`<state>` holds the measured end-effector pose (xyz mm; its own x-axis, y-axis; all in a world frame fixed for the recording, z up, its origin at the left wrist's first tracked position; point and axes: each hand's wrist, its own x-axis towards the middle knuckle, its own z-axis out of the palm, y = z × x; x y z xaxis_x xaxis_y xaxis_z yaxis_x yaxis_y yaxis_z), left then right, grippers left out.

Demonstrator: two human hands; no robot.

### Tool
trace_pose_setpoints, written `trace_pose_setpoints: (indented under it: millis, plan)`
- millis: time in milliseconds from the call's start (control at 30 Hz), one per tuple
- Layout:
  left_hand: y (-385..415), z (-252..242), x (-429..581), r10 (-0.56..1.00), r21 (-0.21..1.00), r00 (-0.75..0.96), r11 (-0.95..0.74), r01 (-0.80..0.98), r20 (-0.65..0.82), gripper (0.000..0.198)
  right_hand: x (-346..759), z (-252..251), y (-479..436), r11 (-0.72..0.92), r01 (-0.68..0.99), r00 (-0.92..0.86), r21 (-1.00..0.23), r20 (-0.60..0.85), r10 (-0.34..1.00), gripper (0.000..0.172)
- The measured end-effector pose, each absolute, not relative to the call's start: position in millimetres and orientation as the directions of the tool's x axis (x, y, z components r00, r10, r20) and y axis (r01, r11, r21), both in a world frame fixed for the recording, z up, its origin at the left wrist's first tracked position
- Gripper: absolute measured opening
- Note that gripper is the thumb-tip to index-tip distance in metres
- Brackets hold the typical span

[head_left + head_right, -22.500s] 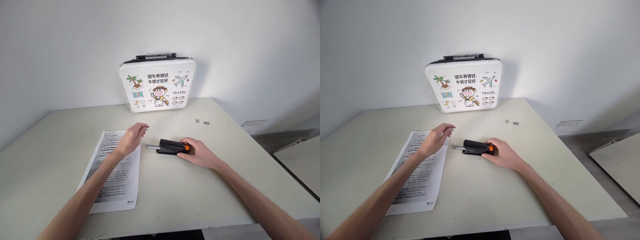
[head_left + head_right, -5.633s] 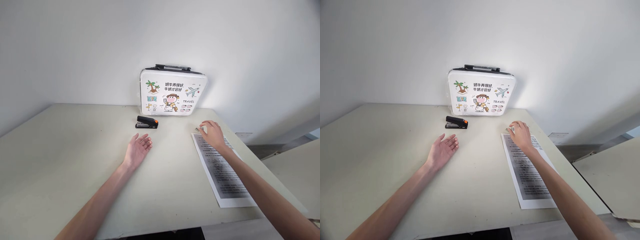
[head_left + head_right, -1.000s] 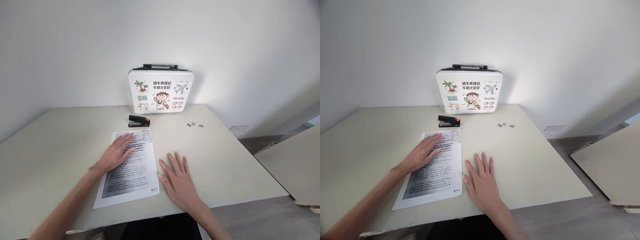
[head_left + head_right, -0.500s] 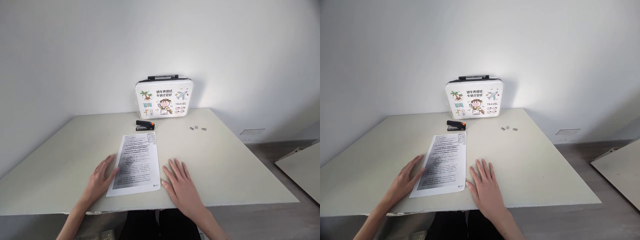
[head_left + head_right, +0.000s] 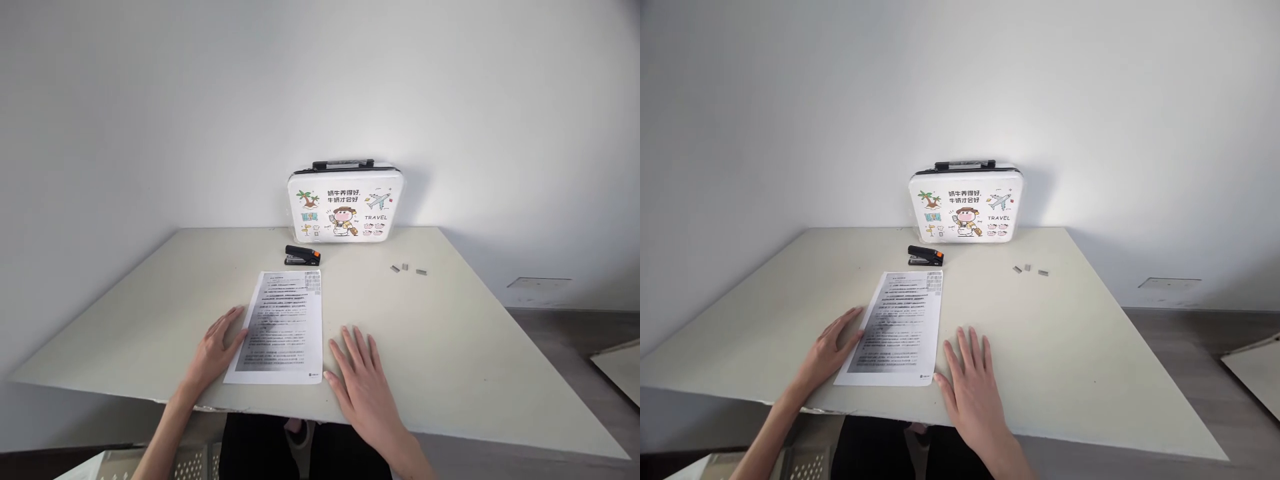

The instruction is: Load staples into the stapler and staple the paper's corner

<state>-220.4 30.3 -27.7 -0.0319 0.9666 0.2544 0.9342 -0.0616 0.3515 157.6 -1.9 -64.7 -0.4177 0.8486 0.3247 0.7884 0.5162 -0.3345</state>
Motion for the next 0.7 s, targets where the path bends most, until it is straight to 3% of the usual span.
trace_pose_setpoints:
  millis: [267,700]
  plan:
    - [28.6,-22.0,-216.2,0.948,0.346,0.061,-0.173,0.922,0.311,0.052,155.4,-64.4,-4.4,0.490,0.794,-0.383,-0.360,0.330,0.863,0.059]
    - [28.5,-31.5,-215.9,0.954,0.356,0.046,-0.156,0.922,0.297,0.053,153.5,-58.6,-2.9,0.455,0.817,-0.375,-0.354,0.274,0.886,0.055]
